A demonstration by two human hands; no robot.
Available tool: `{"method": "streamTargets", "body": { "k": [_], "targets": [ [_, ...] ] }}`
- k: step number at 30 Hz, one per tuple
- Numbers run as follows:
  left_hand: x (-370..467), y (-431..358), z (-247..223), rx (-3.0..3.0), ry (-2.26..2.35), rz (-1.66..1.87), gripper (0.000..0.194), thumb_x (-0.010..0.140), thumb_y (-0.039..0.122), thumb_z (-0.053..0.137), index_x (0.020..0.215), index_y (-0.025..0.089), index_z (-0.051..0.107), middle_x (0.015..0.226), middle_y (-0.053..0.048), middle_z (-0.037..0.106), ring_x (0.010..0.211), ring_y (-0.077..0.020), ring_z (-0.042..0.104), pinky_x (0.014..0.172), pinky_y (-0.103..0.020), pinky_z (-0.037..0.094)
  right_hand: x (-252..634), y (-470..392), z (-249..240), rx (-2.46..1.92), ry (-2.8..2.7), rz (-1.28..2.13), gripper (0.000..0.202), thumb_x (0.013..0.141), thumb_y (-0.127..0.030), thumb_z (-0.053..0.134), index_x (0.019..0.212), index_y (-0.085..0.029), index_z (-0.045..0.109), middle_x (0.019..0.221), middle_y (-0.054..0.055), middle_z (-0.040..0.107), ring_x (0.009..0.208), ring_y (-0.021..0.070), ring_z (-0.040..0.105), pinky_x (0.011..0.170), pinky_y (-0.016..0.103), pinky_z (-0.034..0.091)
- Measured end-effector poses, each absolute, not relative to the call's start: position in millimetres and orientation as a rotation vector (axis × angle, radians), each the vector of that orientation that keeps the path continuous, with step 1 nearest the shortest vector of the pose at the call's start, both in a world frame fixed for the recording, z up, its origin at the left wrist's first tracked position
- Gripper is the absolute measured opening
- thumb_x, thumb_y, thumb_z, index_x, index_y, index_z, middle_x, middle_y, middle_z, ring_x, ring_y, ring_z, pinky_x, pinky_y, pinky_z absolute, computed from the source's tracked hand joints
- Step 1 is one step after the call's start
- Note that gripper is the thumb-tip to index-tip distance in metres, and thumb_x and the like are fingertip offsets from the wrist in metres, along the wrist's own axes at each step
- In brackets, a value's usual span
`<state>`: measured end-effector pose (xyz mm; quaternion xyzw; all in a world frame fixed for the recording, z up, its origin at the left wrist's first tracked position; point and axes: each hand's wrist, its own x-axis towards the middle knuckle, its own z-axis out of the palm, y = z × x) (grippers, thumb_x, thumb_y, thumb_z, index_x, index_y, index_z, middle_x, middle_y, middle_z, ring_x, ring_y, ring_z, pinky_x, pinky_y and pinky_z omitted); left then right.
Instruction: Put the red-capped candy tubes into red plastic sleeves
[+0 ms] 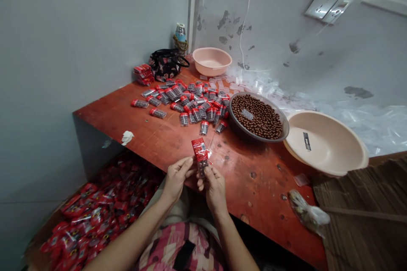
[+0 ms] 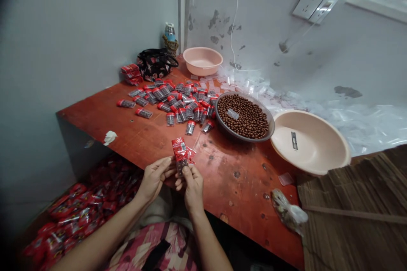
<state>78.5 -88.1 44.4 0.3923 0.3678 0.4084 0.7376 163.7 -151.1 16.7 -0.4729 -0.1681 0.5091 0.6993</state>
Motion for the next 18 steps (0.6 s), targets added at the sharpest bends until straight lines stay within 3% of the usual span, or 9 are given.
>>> {"method": "streamTargets", "body": {
  "k": [6, 9, 14, 18],
  "targets": [
    [88, -84, 47, 0.787, 0.745, 0.690, 0.025, 0.070, 0.037, 0.060, 0.073, 0.013, 0.057, 0.050, 0.002, 0.053, 0.033, -0.0105, 0.046, 0.030, -0.023, 0.037, 159, -154, 13, -1.260, -0.566, 1.028, 0.023, 0.080, -0.039, 0.050, 0.081, -0.016, 0.055, 0.058, -0.003, 0.053, 0.043, 0.0071, 0.047, 0.040, 0.017, 0.039],
    [90, -83, 49, 0.758, 0.777, 0.658, 0.024, 0.070, 0.036, 0.061, 0.071, 0.013, 0.055, 0.050, 0.001, 0.054, 0.032, -0.0111, 0.046, 0.028, -0.023, 0.036, 160, -156, 13, -1.352, -0.641, 0.956, 0.021, 0.080, -0.038, 0.051, 0.084, -0.018, 0.057, 0.055, -0.004, 0.052, 0.044, 0.0078, 0.048, 0.042, 0.017, 0.040],
    [86, -82, 47, 0.846, 0.692, 0.569, 0.023, 0.071, 0.034, 0.059, 0.069, 0.010, 0.057, 0.041, 0.004, 0.046, 0.029, -0.0129, 0.046, 0.029, -0.025, 0.038, 160, -151, 10, -1.074, -0.457, 1.174, 0.028, 0.078, -0.041, 0.052, 0.067, -0.015, 0.051, 0.058, 0.000, 0.058, 0.036, 0.0053, 0.043, 0.031, 0.015, 0.031],
    [83, -82, 45, 0.893, 0.687, 0.558, 0.025, 0.072, 0.034, 0.058, 0.065, 0.011, 0.056, 0.042, 0.004, 0.046, 0.029, -0.0131, 0.047, 0.029, -0.025, 0.039, 158, -150, 11, -1.060, -0.438, 1.177, 0.029, 0.078, -0.042, 0.052, 0.067, -0.015, 0.052, 0.053, -0.002, 0.055, 0.034, 0.0047, 0.041, 0.031, 0.015, 0.032]
  ]
}}
